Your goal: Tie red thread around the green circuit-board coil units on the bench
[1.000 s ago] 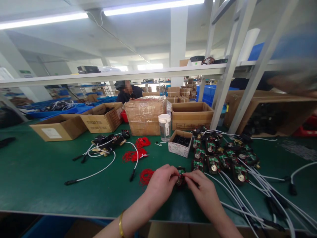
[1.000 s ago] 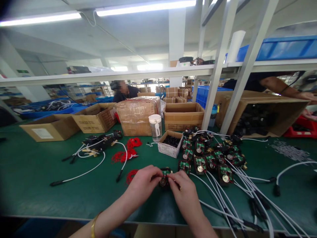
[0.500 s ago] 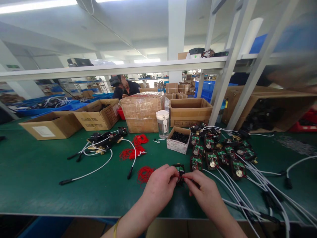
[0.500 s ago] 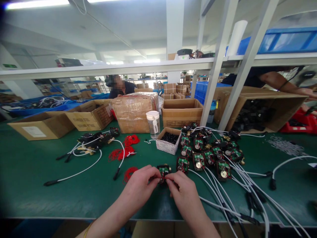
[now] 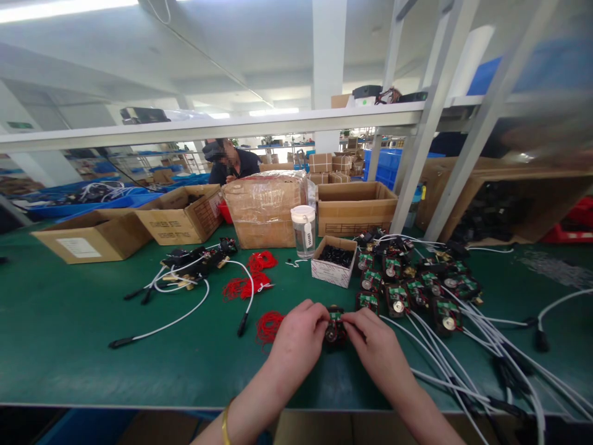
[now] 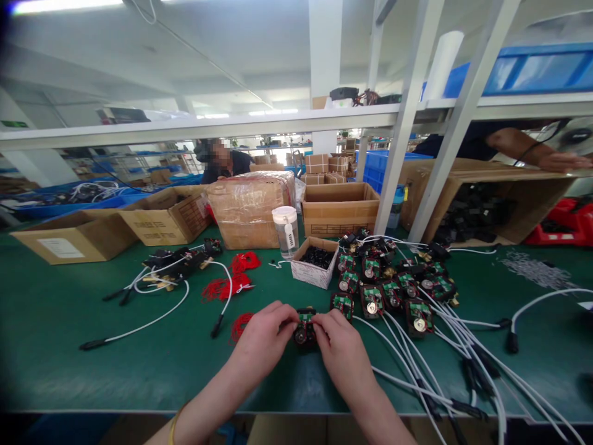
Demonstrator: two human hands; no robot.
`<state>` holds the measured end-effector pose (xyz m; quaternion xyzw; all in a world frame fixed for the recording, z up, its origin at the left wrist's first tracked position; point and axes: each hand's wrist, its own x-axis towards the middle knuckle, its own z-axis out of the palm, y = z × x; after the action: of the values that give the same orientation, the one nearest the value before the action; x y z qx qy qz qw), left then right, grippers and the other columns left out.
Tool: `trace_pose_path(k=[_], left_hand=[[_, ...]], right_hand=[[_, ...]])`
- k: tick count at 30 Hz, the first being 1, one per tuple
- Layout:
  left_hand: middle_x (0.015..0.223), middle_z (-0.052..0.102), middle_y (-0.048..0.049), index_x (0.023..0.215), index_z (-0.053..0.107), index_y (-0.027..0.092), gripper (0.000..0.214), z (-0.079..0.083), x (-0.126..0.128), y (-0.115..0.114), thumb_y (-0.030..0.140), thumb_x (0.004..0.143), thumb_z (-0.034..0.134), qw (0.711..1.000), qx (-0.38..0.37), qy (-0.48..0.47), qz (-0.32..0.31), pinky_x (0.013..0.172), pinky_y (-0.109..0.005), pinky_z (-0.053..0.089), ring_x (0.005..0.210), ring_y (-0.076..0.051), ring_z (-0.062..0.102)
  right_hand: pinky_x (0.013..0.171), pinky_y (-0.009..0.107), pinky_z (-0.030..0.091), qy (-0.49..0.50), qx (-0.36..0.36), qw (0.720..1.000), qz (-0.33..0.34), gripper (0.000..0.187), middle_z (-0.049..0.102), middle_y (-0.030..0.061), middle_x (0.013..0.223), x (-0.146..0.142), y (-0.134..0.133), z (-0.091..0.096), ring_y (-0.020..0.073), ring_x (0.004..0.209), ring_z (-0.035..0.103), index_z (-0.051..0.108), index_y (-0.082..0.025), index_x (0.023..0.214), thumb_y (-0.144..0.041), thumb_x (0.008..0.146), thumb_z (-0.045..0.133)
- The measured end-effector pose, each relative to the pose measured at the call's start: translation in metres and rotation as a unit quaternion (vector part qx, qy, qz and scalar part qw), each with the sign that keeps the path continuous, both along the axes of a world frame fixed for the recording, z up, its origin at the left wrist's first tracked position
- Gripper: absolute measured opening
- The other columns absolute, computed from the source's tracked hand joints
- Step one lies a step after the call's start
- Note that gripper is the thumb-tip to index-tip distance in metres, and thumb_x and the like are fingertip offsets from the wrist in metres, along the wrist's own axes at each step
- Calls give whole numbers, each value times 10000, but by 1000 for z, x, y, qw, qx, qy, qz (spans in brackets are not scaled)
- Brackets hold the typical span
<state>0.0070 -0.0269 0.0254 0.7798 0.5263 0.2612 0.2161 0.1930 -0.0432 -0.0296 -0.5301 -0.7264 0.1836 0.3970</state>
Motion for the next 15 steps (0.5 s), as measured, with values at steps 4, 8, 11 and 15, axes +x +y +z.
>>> trace_pose_path(k=[4, 8, 11, 15], left_hand=[[853, 647, -7, 830, 687, 219, 183, -1, -2, 11, 86, 879, 570, 1000, -5, -19, 4, 771, -273, 446, 851, -175, 618], [821, 642, -3, 815, 708, 220, 187, -2, -2, 19, 89, 865, 584, 1000, 2, -14, 15, 759, -275, 445, 827, -174, 616], [832, 639, -9, 823, 722, 219, 196, -2, 0, 19, 89, 872, 584, 1000, 8, -3, 20, 764, -278, 452, 832, -177, 618], [867, 648, -18, 856, 732, 218, 208, -5, 4, 16, 92, 895, 571, 1000, 21, 0, 21, 798, -278, 469, 866, -179, 627]], right_hand=[[841, 339, 519, -3, 6, 1000, -28, 175, 675, 56, 1023, -1, 1, -3, 210, 926, 671, 638, -222, 1103, -209, 992, 504], [765, 324, 496, -33, 14, 999, -38, 124, 643, 32, 915, -3, 3, -1, 202, 837, 653, 601, -228, 935, -207, 990, 492], [758, 325, 484, -49, 33, 997, -55, 128, 630, 34, 901, -6, 5, 0, 203, 816, 641, 584, -228, 926, -198, 988, 476], [734, 318, 464, -66, 48, 994, -73, 132, 615, 32, 886, -10, 7, 0, 201, 792, 629, 565, -229, 906, -184, 982, 466]])
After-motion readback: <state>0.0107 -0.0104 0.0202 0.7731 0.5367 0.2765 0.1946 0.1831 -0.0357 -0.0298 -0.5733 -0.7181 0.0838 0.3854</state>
